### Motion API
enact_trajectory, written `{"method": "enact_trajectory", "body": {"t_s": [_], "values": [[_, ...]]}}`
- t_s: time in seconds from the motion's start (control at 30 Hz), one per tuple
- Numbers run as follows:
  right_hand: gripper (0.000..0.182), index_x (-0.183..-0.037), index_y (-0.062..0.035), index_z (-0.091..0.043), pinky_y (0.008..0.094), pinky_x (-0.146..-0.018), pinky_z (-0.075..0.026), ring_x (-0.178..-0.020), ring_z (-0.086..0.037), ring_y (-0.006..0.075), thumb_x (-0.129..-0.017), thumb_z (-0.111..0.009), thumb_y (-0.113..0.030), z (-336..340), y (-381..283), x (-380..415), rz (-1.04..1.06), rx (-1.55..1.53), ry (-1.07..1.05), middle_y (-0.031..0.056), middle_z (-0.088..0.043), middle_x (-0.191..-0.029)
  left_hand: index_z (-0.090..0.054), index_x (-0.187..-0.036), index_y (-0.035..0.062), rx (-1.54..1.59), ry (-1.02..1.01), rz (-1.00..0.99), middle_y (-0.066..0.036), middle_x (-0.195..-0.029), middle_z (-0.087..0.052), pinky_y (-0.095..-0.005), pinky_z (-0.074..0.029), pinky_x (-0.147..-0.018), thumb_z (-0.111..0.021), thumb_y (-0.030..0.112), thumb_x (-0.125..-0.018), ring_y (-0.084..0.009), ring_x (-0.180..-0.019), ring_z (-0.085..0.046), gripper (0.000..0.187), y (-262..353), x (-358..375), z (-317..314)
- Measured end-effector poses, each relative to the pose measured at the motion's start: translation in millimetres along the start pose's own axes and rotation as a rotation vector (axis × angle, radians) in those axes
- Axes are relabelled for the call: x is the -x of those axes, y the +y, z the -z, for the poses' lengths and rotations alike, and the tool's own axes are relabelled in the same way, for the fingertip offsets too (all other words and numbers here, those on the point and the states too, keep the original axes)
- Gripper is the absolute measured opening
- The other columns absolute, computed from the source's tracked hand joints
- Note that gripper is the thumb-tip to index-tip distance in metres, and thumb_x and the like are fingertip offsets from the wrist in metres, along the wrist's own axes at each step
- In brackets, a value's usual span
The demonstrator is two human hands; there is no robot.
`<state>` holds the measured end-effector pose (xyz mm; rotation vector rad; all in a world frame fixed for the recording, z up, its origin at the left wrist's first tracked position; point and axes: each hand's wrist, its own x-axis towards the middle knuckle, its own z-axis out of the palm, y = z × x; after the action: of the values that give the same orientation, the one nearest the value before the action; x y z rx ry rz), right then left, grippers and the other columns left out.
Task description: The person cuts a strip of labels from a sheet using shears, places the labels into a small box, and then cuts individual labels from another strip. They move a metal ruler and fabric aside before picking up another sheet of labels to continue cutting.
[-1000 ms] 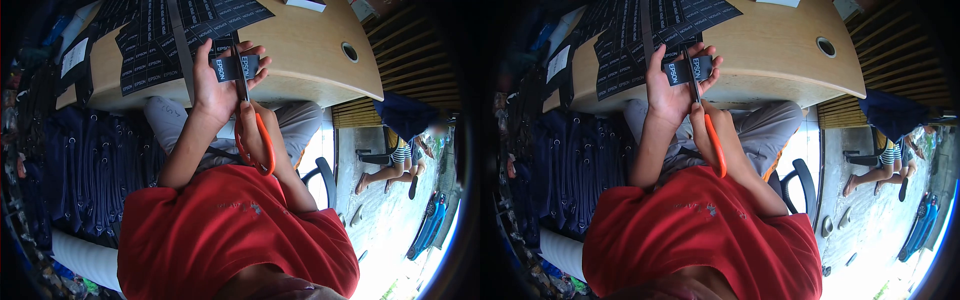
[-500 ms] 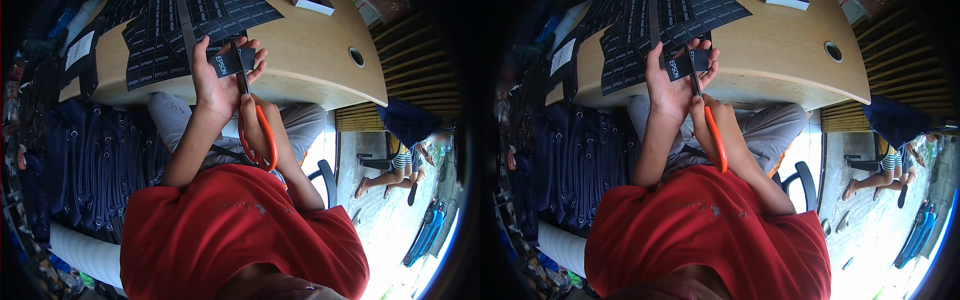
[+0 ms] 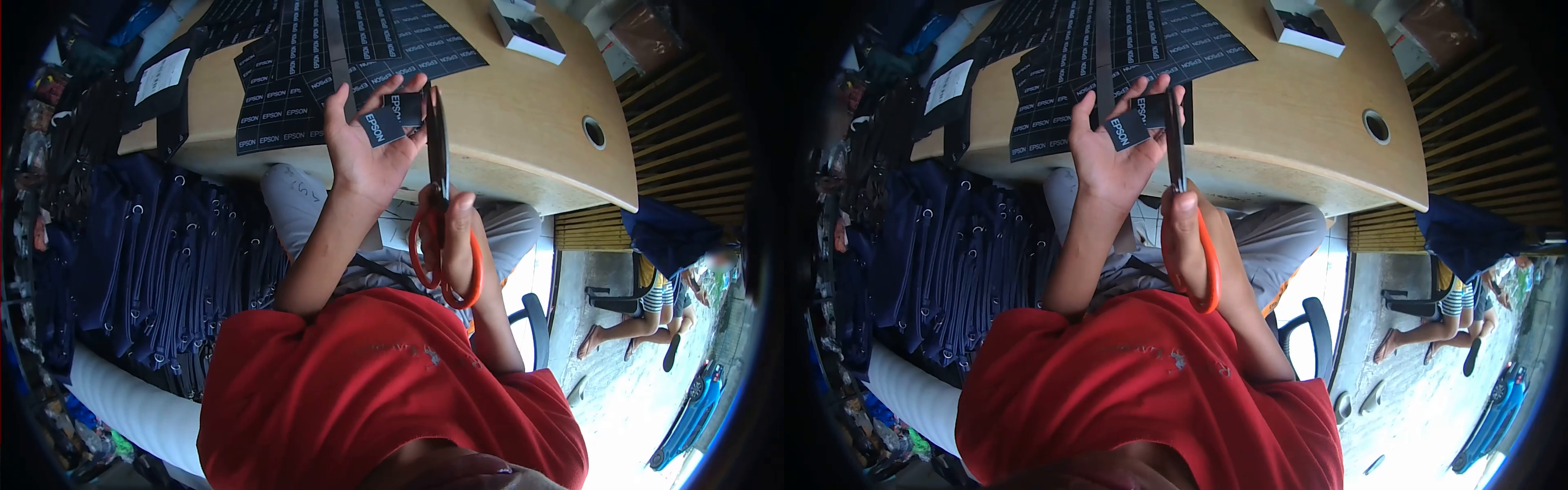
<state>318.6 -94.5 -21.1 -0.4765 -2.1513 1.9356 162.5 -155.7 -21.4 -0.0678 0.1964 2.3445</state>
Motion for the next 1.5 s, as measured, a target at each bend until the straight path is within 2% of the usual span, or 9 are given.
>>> {"method": "enact_trajectory", "body": {"t_s": [0.13, 0.27, 0.6, 0.83, 0.9, 1.0, 1.17, 1.23, 1.5], "values": [[0.086, -0.093, -0.0011, -0.051, 0.0220, -0.040, -0.032, -0.043, -0.045, 0.0084, -0.086, -0.021, -0.081, 15.5, 9.3, 10.4, 0.083, -0.146, 0.066, -0.0006, -0.044, -0.051, -0.044, -0.130, -0.0042, 0.049, -0.124, -0.025, -0.027, -0.144, -0.038, -0.0592, -0.035, -0.107, -0.042, 0.047, -0.095, -0.0448, -0.135, -0.035, 0.062, 12.4, -2.7, -7.8], [0.092, -0.097, -0.0033, -0.051, 0.0230, -0.036, -0.035, -0.041, -0.044, 0.0089, -0.078, -0.023, -0.088, 52.6, 42.6, 26.4, 0.034, -0.248, 0.254, -0.0002, -0.043, -0.054, -0.037, -0.135, -0.0038, 0.066, -0.175, -0.050, -0.028, -0.147, -0.033, -0.0609, -0.037, -0.105, -0.044, 0.045, -0.095, -0.0466, -0.134, -0.035, 0.063, 27.6, -14.4, -14.9], [0.082, -0.093, -0.0049, -0.049, 0.0248, -0.032, -0.035, -0.036, -0.042, 0.0124, -0.084, -0.023, -0.083, 136.8, 56.9, 102.4, 0.091, -0.406, 0.747, 0.0026, -0.043, -0.053, -0.042, -0.124, -0.0038, -0.265, 0.000, 0.056, -0.030, -0.127, -0.048, -0.0531, -0.051, -0.092, -0.031, 0.047, -0.098, -0.0437, -0.111, -0.053, 0.059, -19.2, -201.5, -61.6], [0.073, -0.091, -0.0061, -0.050, 0.0236, -0.031, -0.035, -0.037, -0.041, 0.0109, -0.092, -0.024, -0.074, 128.6, 58.5, 146.1, 0.109, -0.422, 0.815, 0.0019, -0.045, -0.054, -0.035, -0.144, 0.0052, -1.181, -0.157, -0.061, -0.025, -0.144, -0.041, -0.0557, -0.027, -0.111, -0.020, 0.074, -0.090, -0.0414, -0.133, -0.037, 0.088, -108.1, -347.7, -79.2], [0.070, -0.092, -0.0072, -0.051, 0.0245, -0.033, -0.034, -0.036, -0.040, 0.0112, -0.093, -0.025, -0.072, 122.6, 64.3, 155.3, 0.043, -0.408, 0.865, 0.0017, -0.045, -0.054, -0.026, -0.152, 0.0105, -1.565, -0.292, -0.043, -0.020, -0.152, -0.033, -0.0521, -0.009, -0.117, -0.011, 0.083, -0.085, -0.0348, -0.145, -0.019, 0.099, -107.7, -345.3, -91.2], [0.067, -0.092, -0.0080, -0.051, 0.0251, -0.034, -0.033, -0.038, -0.041, 0.0113, -0.094, -0.028, -0.071, 117.9, 73.0, 150.6, -0.041, -0.420, 0.878, 0.0015, -0.044, -0.054, -0.023, -0.153, 0.0132, -1.829, -0.535, -0.111, -0.017, -0.155, -0.029, -0.0530, -0.010, -0.117, -0.011, 0.083, -0.084, -0.0325, -0.147, -0.014, 0.099, -75.6, -323.7, -118.2], [0.046, -0.088, -0.0066, -0.051, 0.0235, -0.037, -0.035, -0.039, -0.042, 0.0095, -0.100, -0.044, -0.050, 105.8, 72.7, 116.5, -0.152, -0.235, 0.781, 0.0004, -0.045, -0.055, -0.048, -0.141, 0.0112, -2.522, -0.694, -0.381, -0.015, -0.143, -0.048, -0.0380, -0.030, -0.113, -0.027, 0.069, -0.095, -0.0304, -0.137, -0.040, 0.077, 16.7, -254.5, -126.9], [0.041, -0.088, -0.0057, -0.051, 0.0226, -0.037, -0.035, -0.040, -0.042, 0.0084, -0.100, -0.047, -0.044, 103.8, 87.9, 99.9, -0.165, -0.312, 0.830, -0.0002, -0.044, -0.054, -0.051, -0.137, 0.0087, -2.655, -0.794, -0.253, -0.016, -0.136, -0.055, -0.0389, -0.036, -0.109, -0.035, 0.058, -0.099, -0.0297, -0.130, -0.048, 0.064, 64.3, -220.6, -120.3], [0.028, -0.098, -0.0016, -0.050, 0.0241, -0.041, -0.037, -0.043, -0.046, 0.0102, -0.100, -0.050, -0.029, 86.5, 189.3, 85.8, -0.192, -0.065, 0.926, 0.0011, -0.047, -0.055, -0.058, -0.125, 0.0052, -2.724, -0.387, -0.043, -0.015, -0.125, -0.060, -0.0382, -0.045, -0.097, -0.054, 0.032, -0.098, -0.0280, -0.113, -0.059, 0.038, 224.7, -91.3, -52.1]]}}
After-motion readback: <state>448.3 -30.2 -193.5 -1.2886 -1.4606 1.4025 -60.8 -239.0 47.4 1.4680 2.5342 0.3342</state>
